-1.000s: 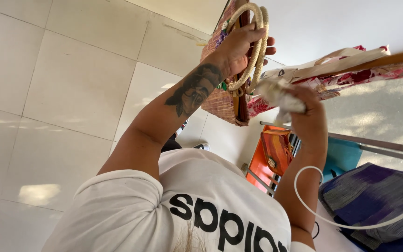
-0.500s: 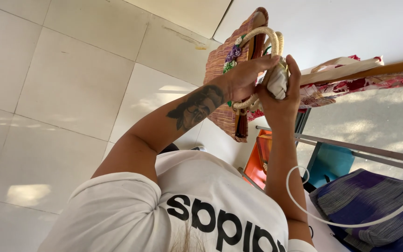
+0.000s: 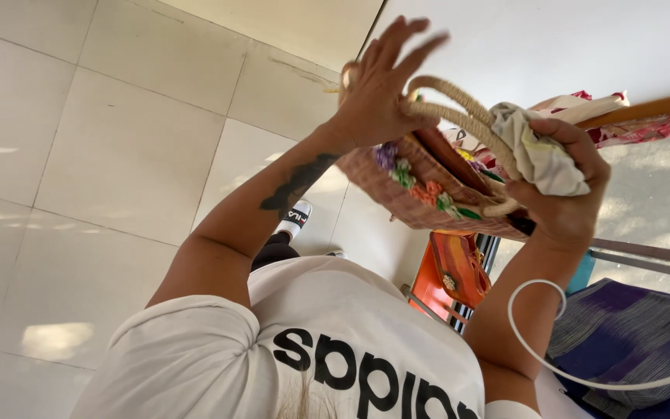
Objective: Wiping down and cleaning several handcrafted woven bags with a cloth.
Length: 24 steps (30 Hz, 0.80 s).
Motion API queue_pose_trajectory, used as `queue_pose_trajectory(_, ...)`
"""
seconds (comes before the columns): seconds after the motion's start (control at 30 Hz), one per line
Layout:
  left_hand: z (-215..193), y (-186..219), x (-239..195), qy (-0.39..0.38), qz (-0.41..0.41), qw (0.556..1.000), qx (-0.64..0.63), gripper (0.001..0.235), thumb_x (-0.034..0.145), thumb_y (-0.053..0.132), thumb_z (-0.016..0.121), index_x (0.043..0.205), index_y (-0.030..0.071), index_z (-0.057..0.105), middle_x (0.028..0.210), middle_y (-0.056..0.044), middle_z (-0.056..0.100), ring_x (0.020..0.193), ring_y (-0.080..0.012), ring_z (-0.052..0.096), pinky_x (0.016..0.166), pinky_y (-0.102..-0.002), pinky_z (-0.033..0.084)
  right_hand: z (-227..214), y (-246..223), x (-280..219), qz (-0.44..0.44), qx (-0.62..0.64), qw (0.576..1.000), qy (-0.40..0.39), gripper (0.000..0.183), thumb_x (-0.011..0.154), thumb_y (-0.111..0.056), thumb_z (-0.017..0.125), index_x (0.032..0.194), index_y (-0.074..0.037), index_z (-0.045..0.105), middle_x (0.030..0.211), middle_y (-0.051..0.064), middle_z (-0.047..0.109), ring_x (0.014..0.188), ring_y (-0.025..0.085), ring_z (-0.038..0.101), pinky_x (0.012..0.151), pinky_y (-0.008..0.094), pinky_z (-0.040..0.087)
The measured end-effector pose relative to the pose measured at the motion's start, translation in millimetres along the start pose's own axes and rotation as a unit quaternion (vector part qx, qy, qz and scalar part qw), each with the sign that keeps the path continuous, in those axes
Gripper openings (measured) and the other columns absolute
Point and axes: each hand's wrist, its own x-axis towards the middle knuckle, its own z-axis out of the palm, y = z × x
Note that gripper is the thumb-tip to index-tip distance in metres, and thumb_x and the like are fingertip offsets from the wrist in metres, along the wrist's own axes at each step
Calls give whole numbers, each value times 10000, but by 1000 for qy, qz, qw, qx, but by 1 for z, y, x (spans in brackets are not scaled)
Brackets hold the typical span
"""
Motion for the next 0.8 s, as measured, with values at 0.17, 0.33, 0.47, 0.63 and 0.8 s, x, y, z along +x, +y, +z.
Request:
queue_pose_trajectory(0.17,-17,27,8,-113,-38,936,-332,161,894,183,803,945,110,670,854,-26,765,631,-79,661,627,-210,561,-16,5,0,1,90,996,8,640,799,125,741,1367,-108,561,1329,68,651,1238,213,677,971,273,660)
queue_pose_trajectory(0.33,-20,35,0,-85,-121,925,-350,138,918,182,766,853,86,692,682,10,652,512,-59,486,484,-216,414,0,25,3,-27,-132,946,295,452,1036,132,671,1348,-163,531,1377,158,631,1184,315,683,978,366,672)
queue_pose_trajectory(0.47,-34,56,4,-115,-195,906,-358,164,944,243,719,928,83,753,621,34,600,453,-44,420,421,-224,329,37,44,-1,23,-242,894,377,520,1010,-7,746,1419,-154,461,1363,137,645,1220,292,672,1002,375,713)
queue_pose_trajectory(0.63,-28,64,9,-119,-182,904,-369,168,908,210,743,1035,101,732,842,-24,703,710,-105,617,620,-250,524,114,5,4,-151,-309,927,153,734,822,102,687,1465,-208,515,1442,83,429,1330,311,466,1040,429,569)
queue_pose_trajectory(0.8,-50,60,16,-96,-131,924,-347,267,876,267,826,816,91,635,636,31,558,483,-53,420,462,-221,358,68,39,3,-123,-404,872,247,838,691,179,618,1438,-200,594,1455,50,453,1357,317,453,1143,465,505)
